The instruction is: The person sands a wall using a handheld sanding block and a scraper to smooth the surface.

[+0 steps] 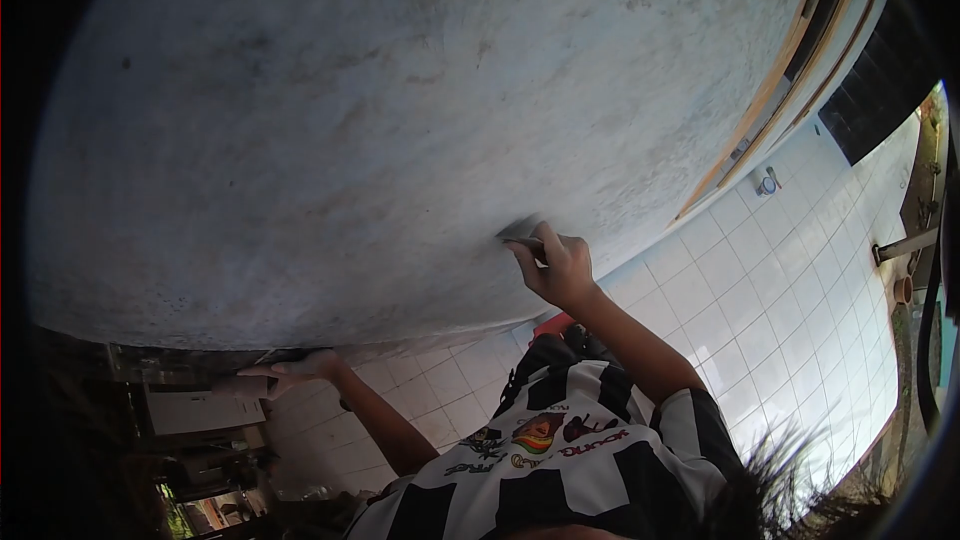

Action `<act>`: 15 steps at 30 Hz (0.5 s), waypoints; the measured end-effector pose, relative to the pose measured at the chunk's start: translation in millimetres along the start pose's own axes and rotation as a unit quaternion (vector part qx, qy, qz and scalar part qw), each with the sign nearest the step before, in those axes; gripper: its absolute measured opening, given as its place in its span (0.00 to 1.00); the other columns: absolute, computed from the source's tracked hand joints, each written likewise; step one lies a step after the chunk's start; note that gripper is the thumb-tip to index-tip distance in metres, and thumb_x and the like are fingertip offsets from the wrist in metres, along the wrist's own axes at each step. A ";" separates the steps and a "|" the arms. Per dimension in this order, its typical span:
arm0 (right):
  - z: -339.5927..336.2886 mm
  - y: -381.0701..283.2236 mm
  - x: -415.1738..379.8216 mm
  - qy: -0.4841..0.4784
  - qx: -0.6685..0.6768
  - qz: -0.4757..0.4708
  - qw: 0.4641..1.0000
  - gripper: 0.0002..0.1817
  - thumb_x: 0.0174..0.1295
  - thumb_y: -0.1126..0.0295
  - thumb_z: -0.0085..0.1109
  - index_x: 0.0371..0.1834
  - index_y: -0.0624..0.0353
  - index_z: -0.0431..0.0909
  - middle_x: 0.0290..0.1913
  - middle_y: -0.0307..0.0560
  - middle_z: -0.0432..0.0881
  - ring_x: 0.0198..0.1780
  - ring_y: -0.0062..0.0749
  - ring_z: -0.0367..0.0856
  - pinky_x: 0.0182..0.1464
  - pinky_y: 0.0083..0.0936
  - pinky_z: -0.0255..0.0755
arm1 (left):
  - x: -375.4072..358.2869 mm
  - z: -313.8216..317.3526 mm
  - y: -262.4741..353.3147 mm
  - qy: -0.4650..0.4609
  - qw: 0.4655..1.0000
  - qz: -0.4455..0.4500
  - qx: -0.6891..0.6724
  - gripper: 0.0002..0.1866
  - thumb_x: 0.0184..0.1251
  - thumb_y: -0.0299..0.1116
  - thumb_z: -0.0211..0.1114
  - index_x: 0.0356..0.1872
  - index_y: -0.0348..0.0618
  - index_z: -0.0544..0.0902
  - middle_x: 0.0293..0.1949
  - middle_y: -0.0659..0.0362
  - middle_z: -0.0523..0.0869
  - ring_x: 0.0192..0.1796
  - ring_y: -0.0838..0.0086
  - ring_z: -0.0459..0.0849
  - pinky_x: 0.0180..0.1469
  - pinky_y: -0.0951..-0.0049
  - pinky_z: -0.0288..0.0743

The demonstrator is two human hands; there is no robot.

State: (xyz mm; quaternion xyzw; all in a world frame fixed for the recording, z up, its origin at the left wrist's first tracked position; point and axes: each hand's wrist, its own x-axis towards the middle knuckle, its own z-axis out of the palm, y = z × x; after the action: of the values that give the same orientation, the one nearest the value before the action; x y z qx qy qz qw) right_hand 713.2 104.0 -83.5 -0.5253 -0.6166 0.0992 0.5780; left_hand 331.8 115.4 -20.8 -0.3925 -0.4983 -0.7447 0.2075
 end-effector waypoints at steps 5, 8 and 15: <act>-2.7 2.9 9.7 0.055 0.005 -0.054 0.997 0.14 0.62 0.65 0.69 0.31 0.58 0.72 0.18 0.42 0.81 0.16 0.34 0.81 0.17 0.27 0.71 | -2.1 4.2 1.9 0.000 1.000 -0.009 -0.001 0.41 0.77 0.64 0.36 0.80 0.45 0.48 0.71 0.46 0.41 0.77 0.52 0.50 0.73 0.53 0.64; 0.5 2.5 0.6 0.000 0.005 0.003 1.000 0.13 0.62 0.66 0.68 0.32 0.59 0.72 0.18 0.42 0.81 0.17 0.33 0.82 0.18 0.27 0.71 | -1.3 4.4 4.3 -0.002 1.000 -0.012 -0.001 0.42 0.77 0.64 0.35 0.80 0.45 0.48 0.71 0.47 0.41 0.77 0.52 0.50 0.74 0.53 0.63; -1.5 -3.5 1.1 -0.013 0.000 -0.001 1.000 0.12 0.62 0.66 0.67 0.32 0.59 0.73 0.19 0.43 0.82 0.16 0.37 0.81 0.18 0.28 0.71 | -1.2 1.8 10.8 -0.003 1.000 -0.024 0.005 0.43 0.76 0.65 0.35 0.80 0.44 0.48 0.70 0.48 0.41 0.78 0.52 0.50 0.75 0.54 0.60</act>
State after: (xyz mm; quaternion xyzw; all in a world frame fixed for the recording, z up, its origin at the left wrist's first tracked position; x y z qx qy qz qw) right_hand 712.8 102.6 -79.8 -0.5233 -0.6249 0.1052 0.5697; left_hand 340.8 112.5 -15.1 -0.3820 -0.5115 -0.7459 0.1900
